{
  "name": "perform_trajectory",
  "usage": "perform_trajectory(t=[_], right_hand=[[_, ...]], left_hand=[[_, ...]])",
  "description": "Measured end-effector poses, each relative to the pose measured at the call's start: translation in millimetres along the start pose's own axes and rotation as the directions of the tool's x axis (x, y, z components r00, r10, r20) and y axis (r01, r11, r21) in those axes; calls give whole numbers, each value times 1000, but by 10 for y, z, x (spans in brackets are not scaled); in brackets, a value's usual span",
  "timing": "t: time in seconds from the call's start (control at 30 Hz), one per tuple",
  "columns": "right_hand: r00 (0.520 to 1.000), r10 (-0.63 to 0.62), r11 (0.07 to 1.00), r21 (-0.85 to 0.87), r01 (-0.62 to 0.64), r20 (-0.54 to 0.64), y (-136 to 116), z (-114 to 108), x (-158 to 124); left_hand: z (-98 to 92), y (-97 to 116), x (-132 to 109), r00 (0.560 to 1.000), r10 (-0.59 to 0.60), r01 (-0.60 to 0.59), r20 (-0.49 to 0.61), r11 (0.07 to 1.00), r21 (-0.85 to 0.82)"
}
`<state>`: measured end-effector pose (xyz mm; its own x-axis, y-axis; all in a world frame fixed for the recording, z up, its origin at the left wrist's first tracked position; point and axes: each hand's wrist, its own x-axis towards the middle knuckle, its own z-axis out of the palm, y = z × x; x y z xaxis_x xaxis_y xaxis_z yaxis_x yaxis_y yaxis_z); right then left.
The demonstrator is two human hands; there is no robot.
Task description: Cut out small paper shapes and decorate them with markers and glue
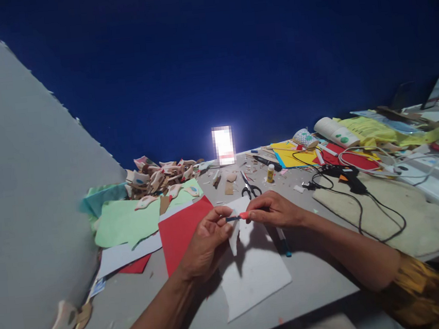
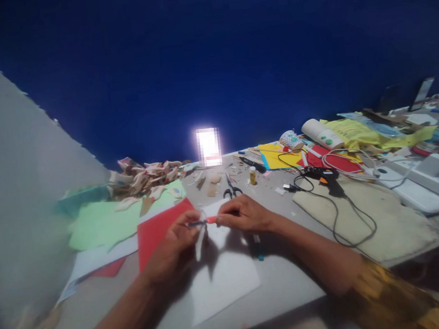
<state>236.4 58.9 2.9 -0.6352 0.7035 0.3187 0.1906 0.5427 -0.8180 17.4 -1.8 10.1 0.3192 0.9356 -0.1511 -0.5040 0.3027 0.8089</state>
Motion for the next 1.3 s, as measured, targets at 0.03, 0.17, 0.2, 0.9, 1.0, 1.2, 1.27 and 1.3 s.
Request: perform_trajectory(t=[0.03,0.17,0.2,0.9,1.0,1.2,1.27,1.3], right_hand=[[1000,6,1000,2,-6,4,4,-5,0],[999,49,999,24,-49,13,54,-55,5],[998,56,998,26,-56,9,68,-69,8],[962,253,942,254,-220,-103,269,-137,5],[953,281,922,310,-233,-118,186,-63,20],[971,193,973,160,-169,-145,-8,107,58],[969,173,983,92,-159,-174,-31,162,57],[967,168,985,59,-160,-193,-32,185,54]], left_hand=[[9,2,-6,1000,-7,7,0,1000,-1],[32,11,-12,1000,-14,14,4,1000,-18],[30,11,-8,1000,-10,10,6,1000,-25],[-50,-21,42,1000,17,-16,-18,999,35],[-78,-68,93,995,68,-56,-69,985,163],[-107,-149,152,964,233,-179,-127,925,335],[-71,-161,124,951,271,-195,-147,899,393],[-49,-164,106,945,287,-198,-157,883,425]])
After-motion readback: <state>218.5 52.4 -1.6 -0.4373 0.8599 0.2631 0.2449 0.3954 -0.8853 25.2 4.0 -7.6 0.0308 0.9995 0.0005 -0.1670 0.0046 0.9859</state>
